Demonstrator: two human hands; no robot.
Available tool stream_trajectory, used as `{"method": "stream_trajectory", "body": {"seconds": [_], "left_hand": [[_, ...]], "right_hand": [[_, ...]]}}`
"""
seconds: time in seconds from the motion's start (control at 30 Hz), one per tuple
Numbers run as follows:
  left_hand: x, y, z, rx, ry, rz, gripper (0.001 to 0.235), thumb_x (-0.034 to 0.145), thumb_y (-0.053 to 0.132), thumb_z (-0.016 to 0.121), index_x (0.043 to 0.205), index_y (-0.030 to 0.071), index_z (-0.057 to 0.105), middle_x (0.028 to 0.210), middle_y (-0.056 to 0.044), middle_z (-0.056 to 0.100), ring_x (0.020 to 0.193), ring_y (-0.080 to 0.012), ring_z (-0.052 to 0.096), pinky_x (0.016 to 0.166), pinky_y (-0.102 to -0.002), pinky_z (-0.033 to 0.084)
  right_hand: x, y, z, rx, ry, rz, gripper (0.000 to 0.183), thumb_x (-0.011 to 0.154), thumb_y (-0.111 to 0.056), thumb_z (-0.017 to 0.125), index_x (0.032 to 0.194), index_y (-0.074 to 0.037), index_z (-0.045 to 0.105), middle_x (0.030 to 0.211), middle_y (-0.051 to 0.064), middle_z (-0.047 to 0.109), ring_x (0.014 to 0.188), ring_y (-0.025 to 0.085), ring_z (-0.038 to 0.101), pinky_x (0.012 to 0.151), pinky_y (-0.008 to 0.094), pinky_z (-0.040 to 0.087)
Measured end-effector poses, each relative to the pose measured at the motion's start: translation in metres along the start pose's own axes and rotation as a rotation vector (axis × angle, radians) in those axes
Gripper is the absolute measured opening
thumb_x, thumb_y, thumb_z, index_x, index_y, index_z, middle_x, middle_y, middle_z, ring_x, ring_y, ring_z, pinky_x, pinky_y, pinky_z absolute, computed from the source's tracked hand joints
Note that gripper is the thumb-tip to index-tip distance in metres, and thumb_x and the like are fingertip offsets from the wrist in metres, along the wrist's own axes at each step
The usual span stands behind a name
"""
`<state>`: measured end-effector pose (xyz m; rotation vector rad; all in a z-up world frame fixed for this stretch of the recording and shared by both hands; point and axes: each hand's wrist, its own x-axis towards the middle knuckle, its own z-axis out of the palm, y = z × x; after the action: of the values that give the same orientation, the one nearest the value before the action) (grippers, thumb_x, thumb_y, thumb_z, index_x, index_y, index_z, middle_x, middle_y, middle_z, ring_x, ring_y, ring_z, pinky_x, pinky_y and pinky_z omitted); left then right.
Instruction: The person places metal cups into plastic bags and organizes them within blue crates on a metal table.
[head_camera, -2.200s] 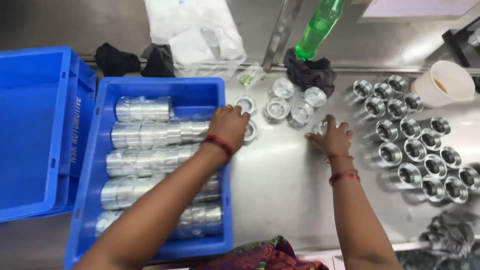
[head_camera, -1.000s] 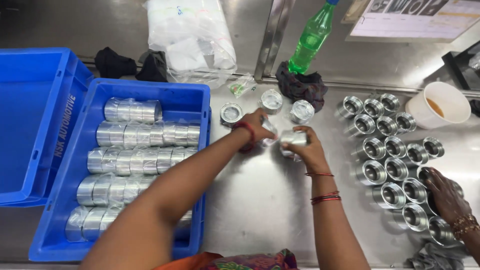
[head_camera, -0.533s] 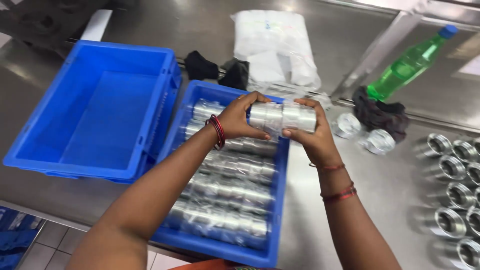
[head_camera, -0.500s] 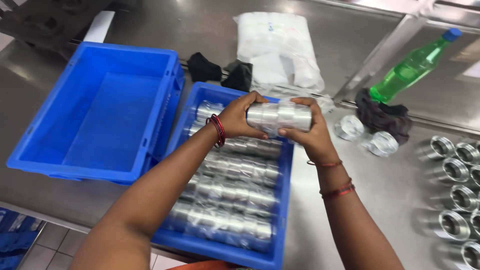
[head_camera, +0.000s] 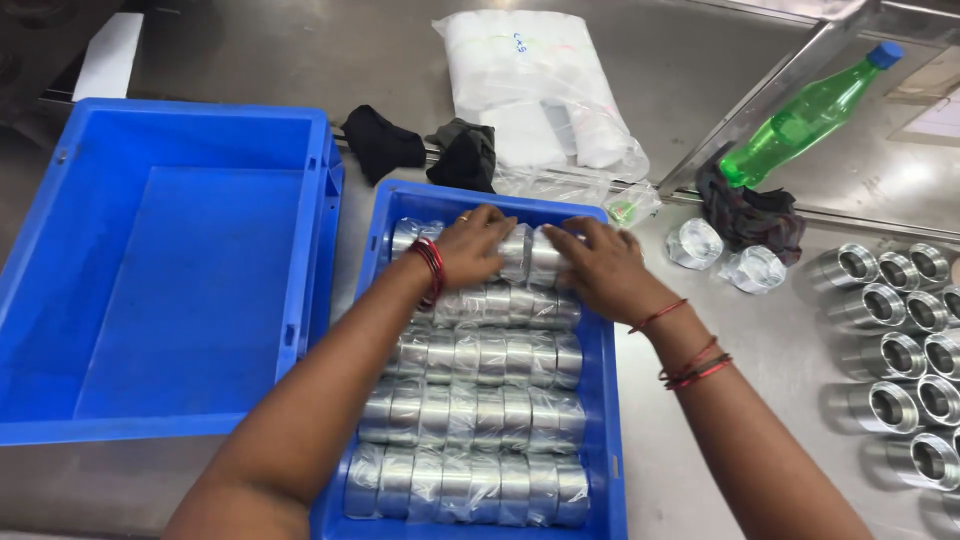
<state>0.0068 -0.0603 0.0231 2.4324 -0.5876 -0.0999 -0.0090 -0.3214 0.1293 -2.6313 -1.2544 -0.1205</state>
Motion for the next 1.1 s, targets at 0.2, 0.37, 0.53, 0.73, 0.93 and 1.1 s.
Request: {"method": "stream_trajectory", "body": {"seconds": [0.2, 0.37, 0.53, 0.73, 0.93, 1.1], "left_hand": [[0.006, 0.025, -0.049, -0.002, -0.145, -0.008, 0.067, 0.075, 0.036, 0.084, 0.132, 0.011, 0.059, 0.134, -0.012, 0.066, 0.132, -0.0301, 0.057, 0.115, -0.043, 0.046], [-0.006, 0.079, -0.031, 0.23, 0.11, -0.103, 0.066, 0.068, 0.032, 0.092, 0.124, 0.013, 0.062, 0.126, -0.012, 0.066, 0.124, -0.0364, 0.057, 0.116, -0.048, 0.037], [-0.025, 0.104, -0.007, 0.408, 0.233, -0.148, 0.055, 0.078, 0.018, 0.085, 0.127, 0.009, 0.061, 0.126, -0.012, 0.065, 0.126, -0.0363, 0.056, 0.107, -0.048, 0.045], [-0.002, 0.024, -0.013, 0.262, 0.163, 0.251, 0.103, 0.05, 0.029, 0.097, 0.139, -0.002, 0.055, 0.13, -0.03, 0.055, 0.128, -0.0476, 0.049, 0.111, -0.058, 0.036], [-0.005, 0.061, -0.022, 0.38, -0.07, -0.068, 0.036, 0.083, 0.008, 0.075, 0.119, 0.007, 0.071, 0.12, -0.016, 0.067, 0.126, -0.0397, 0.06, 0.121, -0.048, 0.037], [-0.006, 0.048, 0.02, 0.533, 0.274, -0.094, 0.029, 0.092, 0.0, 0.067, 0.121, -0.004, 0.066, 0.123, -0.021, 0.063, 0.125, -0.0461, 0.058, 0.093, -0.042, 0.052]], "right_hand": [[0.013, 0.014, -0.017, 0.06, -0.215, 0.036, 0.062, 0.076, -0.004, 0.074, 0.135, -0.01, 0.06, 0.138, 0.009, 0.06, 0.115, 0.033, 0.064, 0.095, 0.042, 0.054], [0.019, 0.02, -0.013, -0.007, -0.261, 0.044, 0.052, 0.076, -0.003, 0.076, 0.126, -0.009, 0.065, 0.127, 0.008, 0.066, 0.108, 0.033, 0.067, 0.09, 0.042, 0.054], [0.015, 0.015, -0.01, 0.007, -0.191, 0.006, 0.044, 0.076, -0.002, 0.074, 0.12, -0.008, 0.069, 0.122, 0.008, 0.069, 0.106, 0.033, 0.068, 0.089, 0.042, 0.055], [0.014, 0.02, -0.016, 0.062, -0.125, 0.012, 0.042, 0.074, 0.001, 0.073, 0.115, -0.01, 0.073, 0.115, 0.008, 0.071, 0.101, 0.032, 0.069, 0.087, 0.041, 0.056], [0.022, 0.025, -0.015, 0.054, -0.099, 0.026, 0.051, 0.066, -0.001, 0.078, 0.116, -0.009, 0.073, 0.113, 0.01, 0.072, 0.099, 0.032, 0.07, 0.085, 0.041, 0.056], [0.022, 0.021, -0.007, -0.008, -0.074, -0.02, 0.035, 0.071, -0.002, 0.076, 0.106, -0.009, 0.077, 0.108, 0.008, 0.074, 0.097, 0.031, 0.071, 0.083, 0.041, 0.057]]}}
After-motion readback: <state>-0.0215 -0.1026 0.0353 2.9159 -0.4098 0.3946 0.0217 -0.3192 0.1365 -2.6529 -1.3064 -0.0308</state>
